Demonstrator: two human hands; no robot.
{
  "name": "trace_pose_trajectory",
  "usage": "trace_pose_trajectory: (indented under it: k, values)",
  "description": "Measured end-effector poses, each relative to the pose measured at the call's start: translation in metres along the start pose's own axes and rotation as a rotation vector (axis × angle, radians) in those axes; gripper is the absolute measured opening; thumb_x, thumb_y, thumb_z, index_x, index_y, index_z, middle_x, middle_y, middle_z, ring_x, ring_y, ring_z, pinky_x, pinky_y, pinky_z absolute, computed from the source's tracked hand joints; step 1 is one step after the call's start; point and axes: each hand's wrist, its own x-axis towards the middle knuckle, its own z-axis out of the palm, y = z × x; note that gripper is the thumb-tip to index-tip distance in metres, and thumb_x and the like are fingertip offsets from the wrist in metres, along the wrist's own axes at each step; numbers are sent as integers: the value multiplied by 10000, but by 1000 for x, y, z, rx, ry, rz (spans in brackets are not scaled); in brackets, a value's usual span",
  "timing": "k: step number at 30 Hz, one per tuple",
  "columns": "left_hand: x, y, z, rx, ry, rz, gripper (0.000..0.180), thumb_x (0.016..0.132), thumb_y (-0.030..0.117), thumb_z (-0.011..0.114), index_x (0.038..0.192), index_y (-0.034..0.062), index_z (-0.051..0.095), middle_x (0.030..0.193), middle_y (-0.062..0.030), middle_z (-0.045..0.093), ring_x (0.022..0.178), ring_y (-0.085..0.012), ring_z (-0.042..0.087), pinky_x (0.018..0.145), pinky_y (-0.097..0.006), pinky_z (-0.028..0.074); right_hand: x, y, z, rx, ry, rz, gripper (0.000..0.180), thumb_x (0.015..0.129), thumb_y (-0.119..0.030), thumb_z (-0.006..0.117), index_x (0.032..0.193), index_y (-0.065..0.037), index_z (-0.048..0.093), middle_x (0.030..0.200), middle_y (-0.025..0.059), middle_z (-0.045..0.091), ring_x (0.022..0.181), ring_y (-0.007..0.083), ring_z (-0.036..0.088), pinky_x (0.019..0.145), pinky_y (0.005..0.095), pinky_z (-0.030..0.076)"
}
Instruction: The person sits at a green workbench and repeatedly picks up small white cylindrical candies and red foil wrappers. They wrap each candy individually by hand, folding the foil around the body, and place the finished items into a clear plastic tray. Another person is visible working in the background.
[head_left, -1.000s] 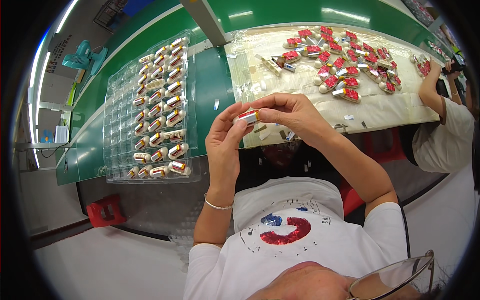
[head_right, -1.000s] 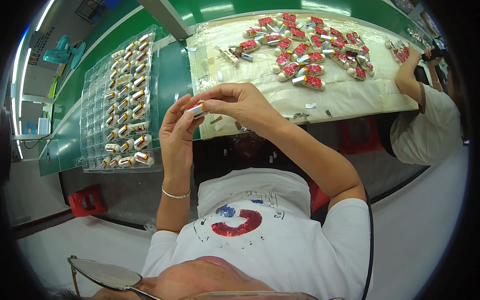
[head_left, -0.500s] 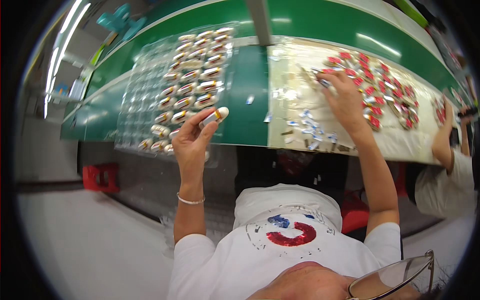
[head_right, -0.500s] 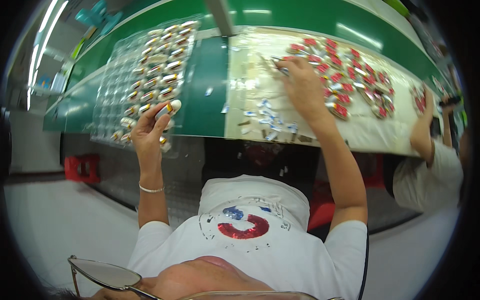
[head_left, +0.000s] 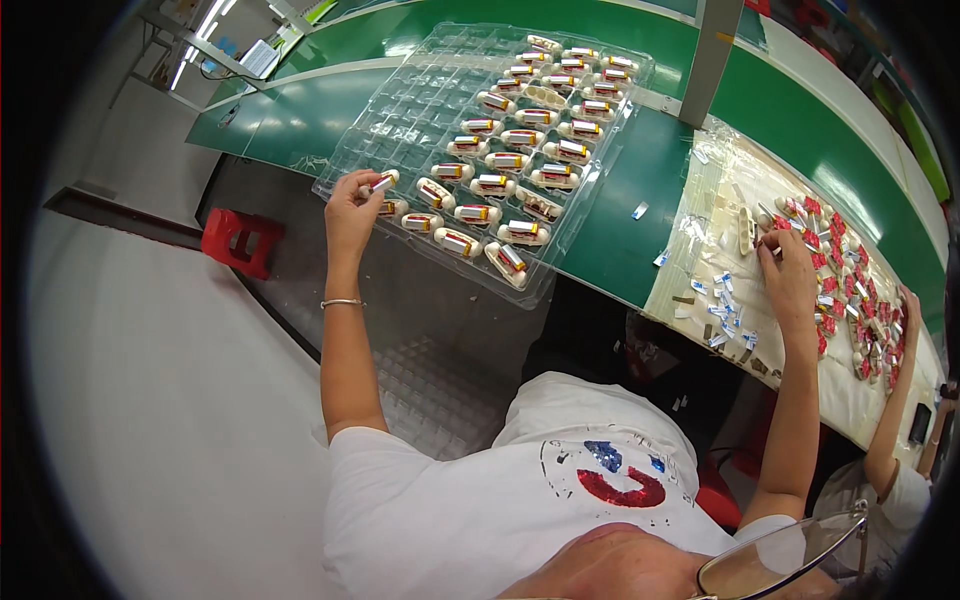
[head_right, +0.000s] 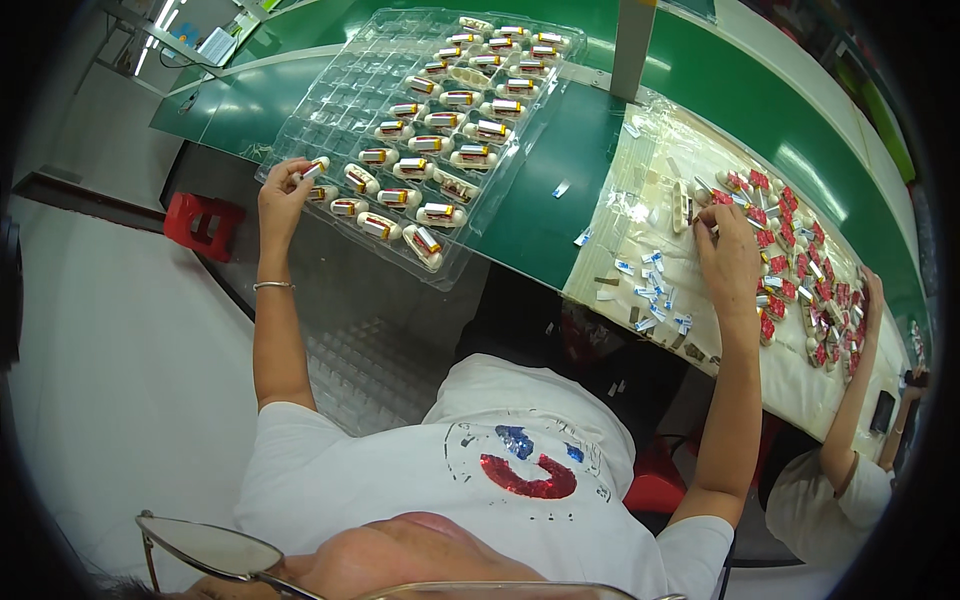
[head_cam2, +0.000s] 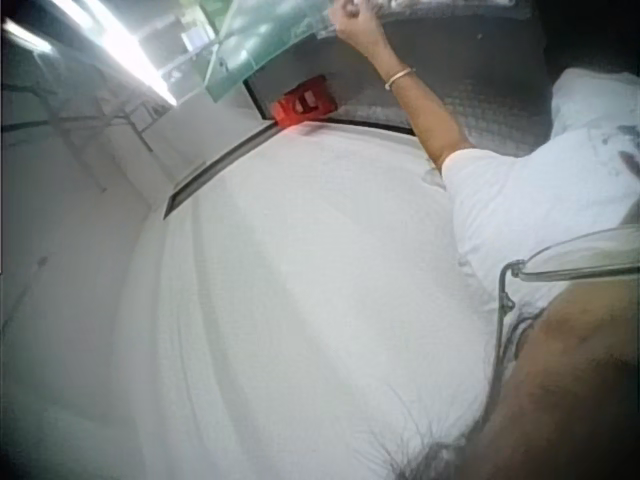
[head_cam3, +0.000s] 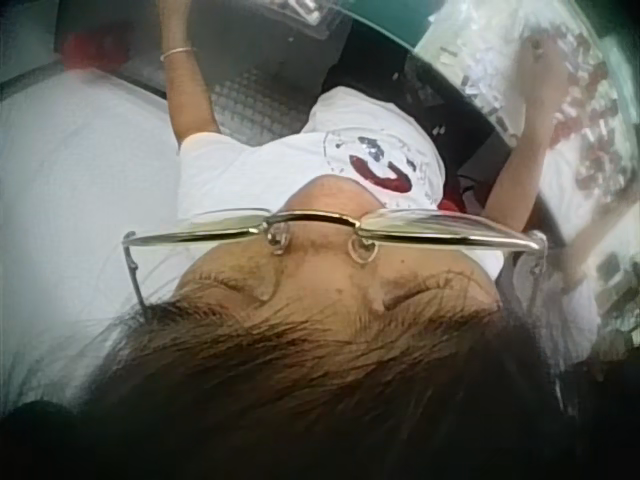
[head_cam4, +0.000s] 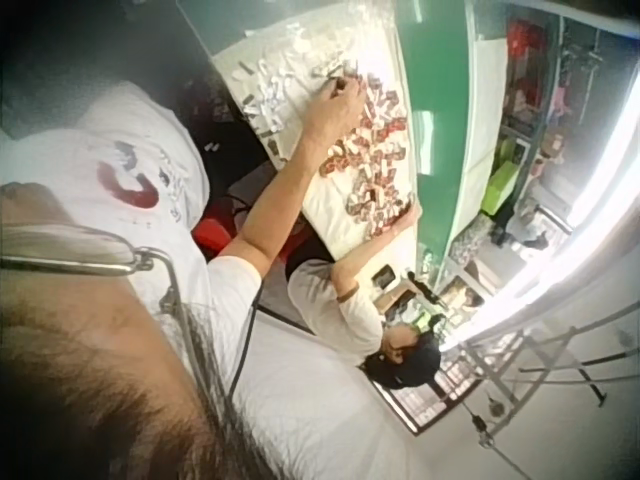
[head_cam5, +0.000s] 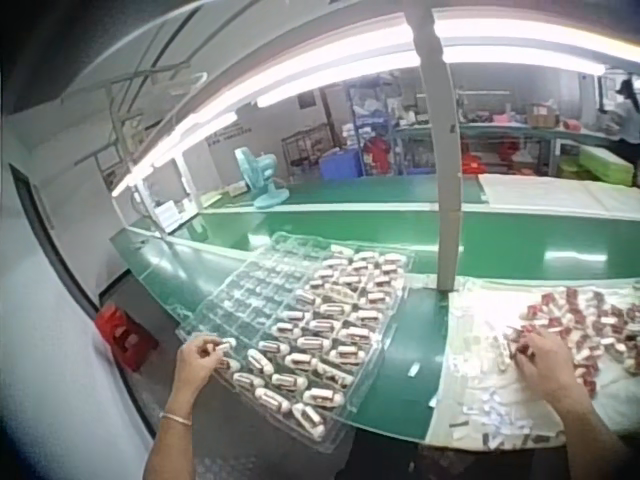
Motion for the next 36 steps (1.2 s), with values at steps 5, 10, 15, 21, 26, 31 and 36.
trace_pose_trajectory:
  k: [5,10,15,21,26,31,36]
  values:
    - [24,1,6,181,-264,168,183,771,59,617,943,29,670,956,-76,641,862,-213,636,741,-304,506,-1,6,-2,177,54,53,132,859,-75,639,981,-27,621,887,117,665,804,240,648,736,340,497]
    - [44,-19,11,339,-404,329,72,784,5,558,759,11,625,832,-108,616,809,-281,602,741,-363,463,6,-17,-15,384,99,-14,120,888,-108,637,976,-30,663,888,117,677,825,215,658,737,329,501]
    - [49,-24,25,269,-444,256,92,762,-76,503,794,-6,554,798,-101,553,750,-252,588,673,-335,449,2,-23,-30,525,152,-83,144,882,-111,653,971,2,662,862,118,688,781,198,660,725,309,514]
    - [33,31,28,304,-157,371,249,776,-100,513,979,1,618,1061,-125,659,1020,-244,630,913,-337,458,-6,-36,-45,711,79,-9,128,891,-96,664,983,-7,678,840,30,662,753,87,594,712,241,488]
    - [-30,167,113,-482,-526,98,293,887,-7,572,1172,15,637,1149,-82,658,1095,-172,603,938,-314,475,-16,-55,-42,952,-68,106,178,925,-155,634,1001,1,672,861,35,677,767,84,610,705,230,492]
    - [-85,256,190,-649,-710,277,408,919,193,653,1288,33,585,1188,-99,653,1111,-178,602,965,-312,444,-24,-76,-43,1034,-221,42,199,947,-88,586,1110,-1,659,966,50,675,854,94,619,772,248,509]
    - [-96,260,213,-1151,-1060,-297,365,973,210,576,1240,-39,589,1119,-103,663,1006,-128,626,897,-251,477,-36,-67,-42,951,-101,21,190,914,-87,637,1082,-1,659,933,58,697,826,101,656,741,247,520]
